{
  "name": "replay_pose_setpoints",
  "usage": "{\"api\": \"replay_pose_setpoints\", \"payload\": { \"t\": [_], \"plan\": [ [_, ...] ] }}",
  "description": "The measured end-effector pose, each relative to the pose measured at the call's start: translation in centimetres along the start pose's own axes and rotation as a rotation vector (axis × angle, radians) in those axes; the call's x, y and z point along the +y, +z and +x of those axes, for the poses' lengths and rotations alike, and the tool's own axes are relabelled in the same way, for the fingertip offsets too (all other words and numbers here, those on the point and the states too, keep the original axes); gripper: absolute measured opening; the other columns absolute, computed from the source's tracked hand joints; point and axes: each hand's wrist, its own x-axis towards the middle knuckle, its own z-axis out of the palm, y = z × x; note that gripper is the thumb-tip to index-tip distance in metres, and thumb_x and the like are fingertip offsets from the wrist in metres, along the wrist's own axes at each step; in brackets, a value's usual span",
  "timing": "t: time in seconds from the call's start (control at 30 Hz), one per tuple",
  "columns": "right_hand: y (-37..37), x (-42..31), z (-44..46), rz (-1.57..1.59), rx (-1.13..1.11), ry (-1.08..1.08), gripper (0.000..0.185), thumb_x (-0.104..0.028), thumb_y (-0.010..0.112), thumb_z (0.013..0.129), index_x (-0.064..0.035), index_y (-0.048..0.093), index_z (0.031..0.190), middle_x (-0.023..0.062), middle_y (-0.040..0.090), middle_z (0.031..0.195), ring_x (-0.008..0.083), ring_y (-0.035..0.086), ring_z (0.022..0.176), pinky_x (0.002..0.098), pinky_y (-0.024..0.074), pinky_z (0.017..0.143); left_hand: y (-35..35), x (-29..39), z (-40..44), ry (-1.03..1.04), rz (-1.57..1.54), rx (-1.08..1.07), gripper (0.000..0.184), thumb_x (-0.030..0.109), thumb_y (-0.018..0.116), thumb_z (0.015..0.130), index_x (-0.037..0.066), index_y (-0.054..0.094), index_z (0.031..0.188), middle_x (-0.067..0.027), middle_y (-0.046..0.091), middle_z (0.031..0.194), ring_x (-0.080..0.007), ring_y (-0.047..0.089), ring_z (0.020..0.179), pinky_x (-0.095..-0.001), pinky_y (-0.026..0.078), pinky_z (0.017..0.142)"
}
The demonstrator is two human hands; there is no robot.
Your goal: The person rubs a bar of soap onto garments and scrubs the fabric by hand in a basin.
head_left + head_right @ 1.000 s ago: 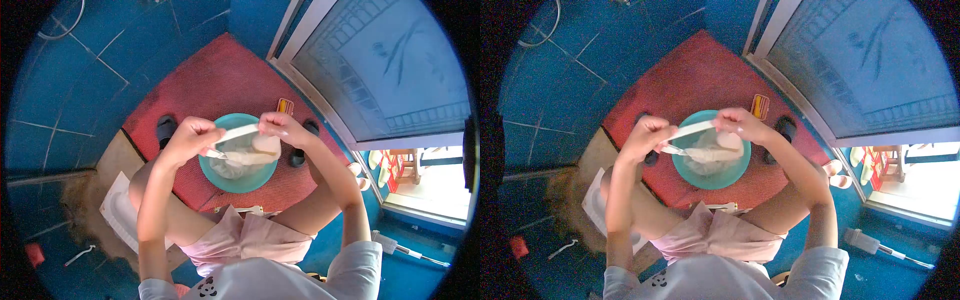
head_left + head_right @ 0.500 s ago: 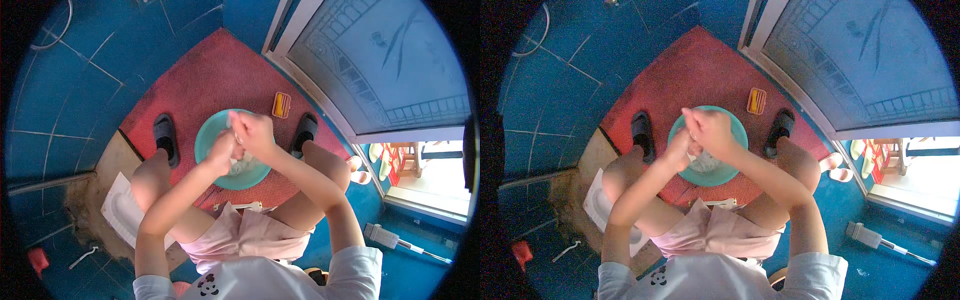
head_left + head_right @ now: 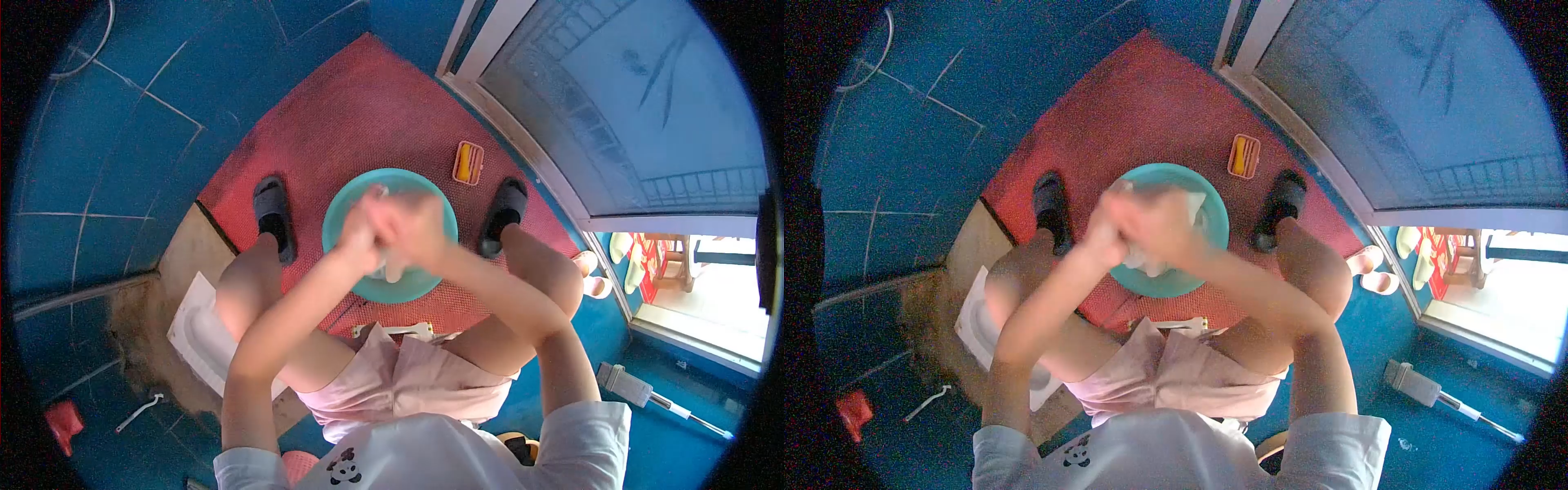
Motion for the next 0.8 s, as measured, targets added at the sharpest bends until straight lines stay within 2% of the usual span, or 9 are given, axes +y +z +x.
{"api": "replay_pose_setpoints", "payload": {
  "t": [0.07, 0.13, 0.17, 0.27, 0.33, 0.4, 0.6, 0.77, 0.8],
  "plan": [
    [0.0, 0.5, 0.9, 0.032, 0.056, 0.197, 0.018, -0.020, 0.060, 0.072, -0.0099, 0.057, 0.058, 0.0072, 0.047, 0.047, 0.0229, 0.049, 0.041, 0.0315, 0.0376, 0.041, -1.3, -1.3, -0.2, 0.011, 0.271, -0.036, 0.020, 0.028, 0.043, 0.084, 0.010, 0.052, 0.083, -0.0006, 0.052, 0.080, -0.0106, 0.052, 0.073, -0.0249, 0.043, 0.061],
    [0.0, -0.3, 0.2, 0.059, 0.122, -0.097, 0.015, -0.023, 0.056, 0.075, -0.0139, 0.059, 0.063, 0.0058, 0.047, 0.045, 0.0218, 0.046, 0.038, 0.0340, 0.0358, 0.037, -1.6, -2.5, -0.2, 0.014, 0.081, -0.097, 0.018, 0.027, 0.046, 0.082, 0.010, 0.052, 0.080, -0.0002, 0.052, 0.074, -0.0101, 0.052, 0.067, -0.0236, 0.042, 0.056],
    [-0.1, -0.2, 0.4, 0.061, 0.118, -0.101, 0.015, -0.023, 0.056, 0.075, -0.0139, 0.059, 0.063, 0.0058, 0.047, 0.045, 0.0218, 0.046, 0.038, 0.0340, 0.0358, 0.037, -1.9, -2.3, 0.2, 0.459, 0.421, -0.524, 0.024, 0.032, 0.046, 0.082, 0.013, 0.052, 0.095, -0.0011, 0.056, 0.084, -0.0150, 0.055, 0.074, -0.0274, 0.046, 0.062],
    [-0.3, 0.2, 0.6, -0.074, 0.084, 0.086, 0.022, -0.021, 0.059, 0.074, -0.0120, 0.055, 0.054, 0.0069, 0.046, 0.045, 0.0227, 0.047, 0.039, 0.0331, 0.0364, 0.039, -2.4, -1.4, 0.4, -0.052, 0.507, -0.129, 0.022, 0.029, 0.048, 0.080, 0.012, 0.052, 0.093, 0.0002, 0.054, 0.074, -0.0155, 0.053, 0.063, -0.0282, 0.044, 0.058],
    [-0.2, 0.4, 0.6, 0.016, 0.098, 0.238, 0.022, -0.022, 0.059, 0.074, -0.0132, 0.056, 0.055, 0.0066, 0.046, 0.044, 0.0219, 0.047, 0.039, 0.0330, 0.0376, 0.040, -2.5, -1.4, 1.6, -0.083, 0.582, -0.115, 0.023, 0.027, 0.047, 0.080, 0.010, 0.052, 0.094, -0.0011, 0.054, 0.070, -0.0168, 0.053, 0.060, -0.0308, 0.044, 0.062],
    [-0.2, -1.5, -1.4, 0.076, 0.027, -0.112, 0.020, -0.022, 0.059, 0.073, -0.0125, 0.056, 0.056, 0.0062, 0.048, 0.046, 0.0216, 0.049, 0.041, 0.0332, 0.0374, 0.040, -2.6, -1.6, 2.7, -0.180, 0.046, 0.020, 0.018, 0.023, 0.050, 0.080, 0.011, 0.050, 0.067, 0.0025, 0.046, 0.059, -0.0073, 0.042, 0.048, -0.0238, 0.030, 0.041],
    [0.1, 0.7, -0.3, 0.068, 0.062, 0.131, 0.017, -0.022, 0.060, 0.070, -0.0116, 0.056, 0.058, 0.0062, 0.049, 0.051, 0.0222, 0.050, 0.044, 0.0335, 0.0381, 0.041, -0.9, -0.6, 0.5, 0.075, 0.104, 0.047, 0.014, 0.020, 0.053, 0.080, 0.008, 0.055, 0.073, 0.0012, 0.050, 0.063, -0.0112, 0.049, 0.052, -0.0275, 0.039, 0.046],
    [-0.8, -1.9, -0.2, 0.090, 0.058, -0.131, 0.031, -0.021, 0.061, 0.074, -0.0067, 0.048, 0.050, 0.0041, 0.047, 0.045, 0.0151, 0.047, 0.039, 0.0286, 0.0352, 0.038, 0.7, 1.1, 0.2, 0.211, 0.346, -0.015, 0.015, 0.011, 0.048, 0.080, 0.011, 0.049, 0.065, 0.0028, 0.048, 0.060, -0.0055, 0.044, 0.048, -0.0219, 0.034, 0.042],
    [-1.2, -1.3, 0.2, 0.320, 0.076, 0.192, 0.033, -0.018, 0.061, 0.075, -0.0057, 0.045, 0.050, 0.0005, 0.044, 0.044, 0.0090, 0.043, 0.041, 0.0260, 0.0323, 0.037, 0.8, 1.0, -0.1, 0.271, 0.275, -0.091, 0.016, 0.008, 0.047, 0.078, 0.011, 0.046, 0.063, 0.0031, 0.047, 0.059, -0.0060, 0.043, 0.047, -0.0214, 0.033, 0.041]
  ]
}}
